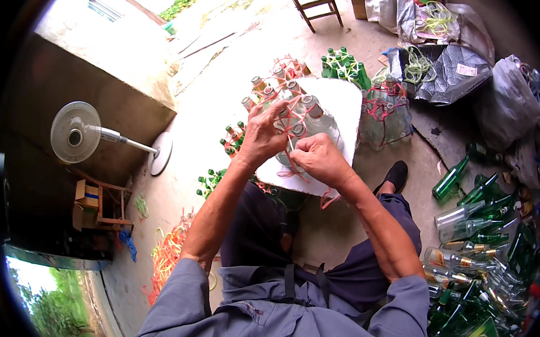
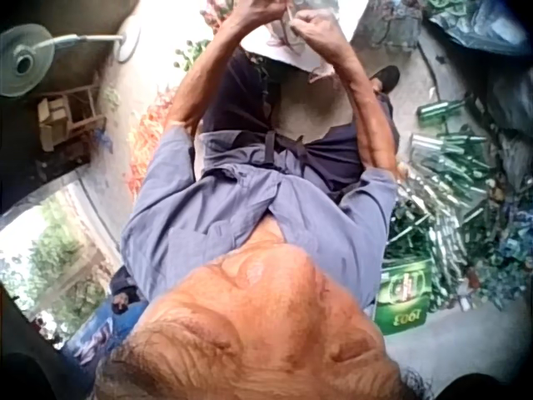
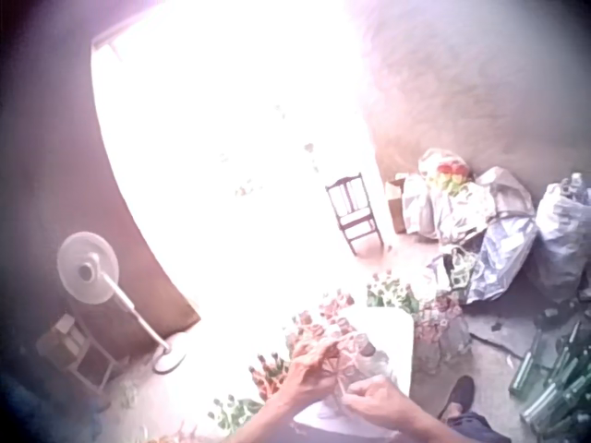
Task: The person sits on the floor and bundles clear glass bottles together using red plastic string. They arrange the bottles on a white cardboard base, wrap the string around the necks and bodies of the bottles, and tie knots to secure the bundle.
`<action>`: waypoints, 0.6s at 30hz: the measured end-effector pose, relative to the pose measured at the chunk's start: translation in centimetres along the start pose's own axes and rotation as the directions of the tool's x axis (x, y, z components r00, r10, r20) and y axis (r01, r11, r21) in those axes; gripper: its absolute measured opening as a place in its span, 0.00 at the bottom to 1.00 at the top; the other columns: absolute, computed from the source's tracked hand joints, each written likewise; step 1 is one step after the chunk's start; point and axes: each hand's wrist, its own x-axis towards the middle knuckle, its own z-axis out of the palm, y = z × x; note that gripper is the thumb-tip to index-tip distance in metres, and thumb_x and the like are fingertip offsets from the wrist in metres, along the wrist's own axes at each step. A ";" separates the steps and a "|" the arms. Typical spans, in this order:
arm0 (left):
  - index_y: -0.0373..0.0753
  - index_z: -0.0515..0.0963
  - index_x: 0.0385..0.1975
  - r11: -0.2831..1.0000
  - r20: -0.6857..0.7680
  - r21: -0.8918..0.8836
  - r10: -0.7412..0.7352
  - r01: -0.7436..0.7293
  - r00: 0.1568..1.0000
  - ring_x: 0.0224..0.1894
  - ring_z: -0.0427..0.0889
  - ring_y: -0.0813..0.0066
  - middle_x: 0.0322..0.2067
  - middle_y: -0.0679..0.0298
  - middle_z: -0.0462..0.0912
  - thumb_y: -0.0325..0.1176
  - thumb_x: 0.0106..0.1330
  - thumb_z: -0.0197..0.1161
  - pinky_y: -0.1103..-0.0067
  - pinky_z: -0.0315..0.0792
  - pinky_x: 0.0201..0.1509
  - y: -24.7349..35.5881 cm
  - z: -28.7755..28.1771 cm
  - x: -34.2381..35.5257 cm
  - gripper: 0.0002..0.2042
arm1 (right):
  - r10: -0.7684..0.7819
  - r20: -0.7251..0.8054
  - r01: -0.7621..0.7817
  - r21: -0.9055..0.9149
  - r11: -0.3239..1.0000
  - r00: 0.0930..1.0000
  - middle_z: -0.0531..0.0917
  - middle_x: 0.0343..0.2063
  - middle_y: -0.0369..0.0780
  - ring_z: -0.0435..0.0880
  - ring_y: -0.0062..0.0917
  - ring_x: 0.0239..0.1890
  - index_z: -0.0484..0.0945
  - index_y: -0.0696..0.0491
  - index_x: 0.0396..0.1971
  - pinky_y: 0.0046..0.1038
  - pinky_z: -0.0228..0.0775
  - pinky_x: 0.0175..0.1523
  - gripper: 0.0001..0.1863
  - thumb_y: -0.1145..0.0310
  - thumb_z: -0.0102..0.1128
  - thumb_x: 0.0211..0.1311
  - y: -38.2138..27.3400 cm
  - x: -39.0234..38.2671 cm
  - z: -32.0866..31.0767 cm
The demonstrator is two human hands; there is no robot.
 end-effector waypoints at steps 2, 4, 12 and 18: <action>0.39 0.75 0.58 1.000 0.017 -0.007 -0.018 0.018 1.000 0.48 0.86 0.59 0.42 0.56 0.88 0.24 0.48 0.67 0.62 0.58 0.69 -0.1 0.1 -0.2 0.30 | -0.014 -0.011 0.014 0.011 1.000 1.000 0.70 0.12 0.29 0.64 0.10 0.20 0.73 0.61 0.14 0.24 0.57 0.24 0.14 0.76 0.59 0.58 0.2 0.0 0.0; 0.40 0.75 0.58 1.000 -0.004 0.028 -0.004 0.004 1.000 0.47 0.86 0.59 0.42 0.57 0.88 0.24 0.48 0.67 0.63 0.58 0.69 -0.6 0.4 -0.3 0.30 | -0.046 -0.019 0.046 0.003 0.999 0.999 0.70 0.13 0.28 0.64 0.10 0.20 0.73 0.61 0.13 0.24 0.57 0.24 0.14 0.76 0.59 0.58 0.2 0.2 0.1; 0.41 0.74 0.62 0.999 0.020 -0.010 -0.053 0.053 0.998 0.65 0.78 0.59 0.56 0.55 0.83 0.27 0.52 0.67 0.61 0.57 0.73 -0.1 0.2 -0.8 0.31 | -0.026 -0.053 0.029 0.061 0.998 0.998 0.70 0.13 0.28 0.64 0.10 0.20 0.73 0.60 0.14 0.22 0.57 0.25 0.15 0.74 0.60 0.60 -0.6 0.5 -0.7; 0.39 0.71 0.65 1.000 -0.046 -0.009 0.000 0.000 0.999 0.69 0.72 0.54 0.63 0.48 0.76 0.28 0.51 0.68 0.58 0.54 0.75 0.3 0.2 -1.8 0.35 | 0.039 -0.078 -0.031 0.110 0.993 0.996 0.72 0.15 0.27 0.64 0.08 0.21 0.76 0.58 0.16 0.19 0.57 0.26 0.14 0.74 0.60 0.62 -2.5 0.3 -1.0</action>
